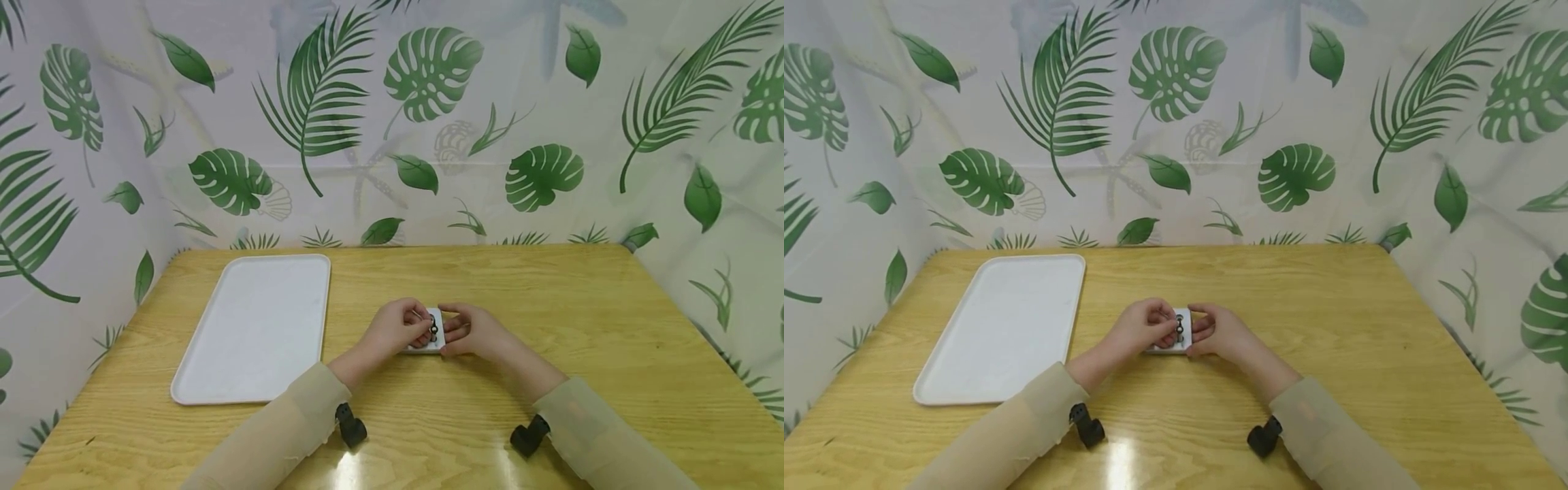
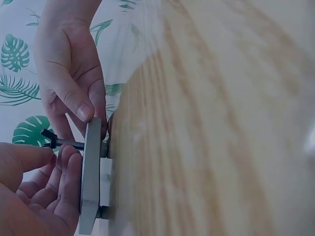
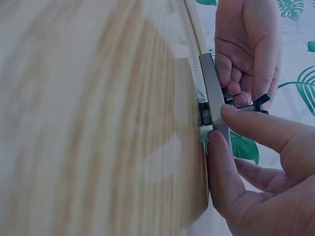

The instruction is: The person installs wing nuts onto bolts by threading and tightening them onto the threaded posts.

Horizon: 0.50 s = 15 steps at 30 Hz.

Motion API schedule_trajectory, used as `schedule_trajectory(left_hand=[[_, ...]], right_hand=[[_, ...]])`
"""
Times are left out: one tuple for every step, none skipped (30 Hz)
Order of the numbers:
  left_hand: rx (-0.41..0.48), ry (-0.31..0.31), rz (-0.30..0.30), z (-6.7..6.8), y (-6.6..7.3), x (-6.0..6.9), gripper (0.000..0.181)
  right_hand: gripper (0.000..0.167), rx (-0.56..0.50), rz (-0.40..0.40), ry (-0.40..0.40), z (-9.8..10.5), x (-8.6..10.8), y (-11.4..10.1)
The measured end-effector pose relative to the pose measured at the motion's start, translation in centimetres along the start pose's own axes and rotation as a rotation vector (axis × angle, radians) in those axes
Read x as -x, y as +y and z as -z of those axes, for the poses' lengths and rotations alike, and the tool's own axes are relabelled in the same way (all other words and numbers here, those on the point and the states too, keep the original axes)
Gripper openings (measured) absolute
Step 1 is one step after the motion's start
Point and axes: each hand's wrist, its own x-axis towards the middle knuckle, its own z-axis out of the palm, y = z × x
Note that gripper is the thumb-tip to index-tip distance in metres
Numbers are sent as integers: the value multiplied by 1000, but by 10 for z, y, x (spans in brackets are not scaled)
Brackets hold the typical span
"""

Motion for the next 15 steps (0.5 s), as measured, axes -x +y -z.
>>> schedule_trajectory(left_hand=[[-2, 0, 0, 0, 0, 0, 9], [-4, -2, -2, 0, 0, 0, 10], [-7, -4, -4, 0, 0, -1, 10], [-4, -6, -5, 1, 1, -1, 11], [-2, -9, -2, 1, 1, 0, 11], [-1, -11, -3, 1, 1, 0, 12], [3, -14, 0, 1, 1, 1, 12], [8, -17, 3, 1, 1, 1, 12], [15, -20, 11, 1, 1, 1, 13], [27, -24, 21, 1, 1, 1, 14], [38, -28, 30, 1, 1, 1, 16], [55, -34, 41, 1, 1, 0, 18], [76, -41, 56, 2, 1, 0, 22], [95, -50, 67, 2, 1, -1, 24], [107, -60, 75, 3, 1, -2, 26]], right_hand=[[89, -2, 2, 1, -1, 0, 0], [89, 1, 8, 0, 0, 0, 0], [90, -4, 11, -1, -1, 0, -1], [90, -8, 13, -6, -1, 0, -1], [91, -12, 13, -9, -1, 0, -1], [91, -15, 13, -12, -1, -1, 0], [90, -21, 11, -14, -1, -1, 0], [90, -20, 9, -15, -1, -1, 1], [89, -26, 4, -14, -1, -1, 1], [89, -25, 3, -12, -1, -2, 2], [88, -28, 0, -6, -1, -2, 3], [88, -33, -1, -4, -1, -2, 3], [88, -37, -2, -2, -1, -2, 3], [88, -40, -1, -2, 0, -3, 4], [88, -46, -1, -2, 0, -3, 4]])
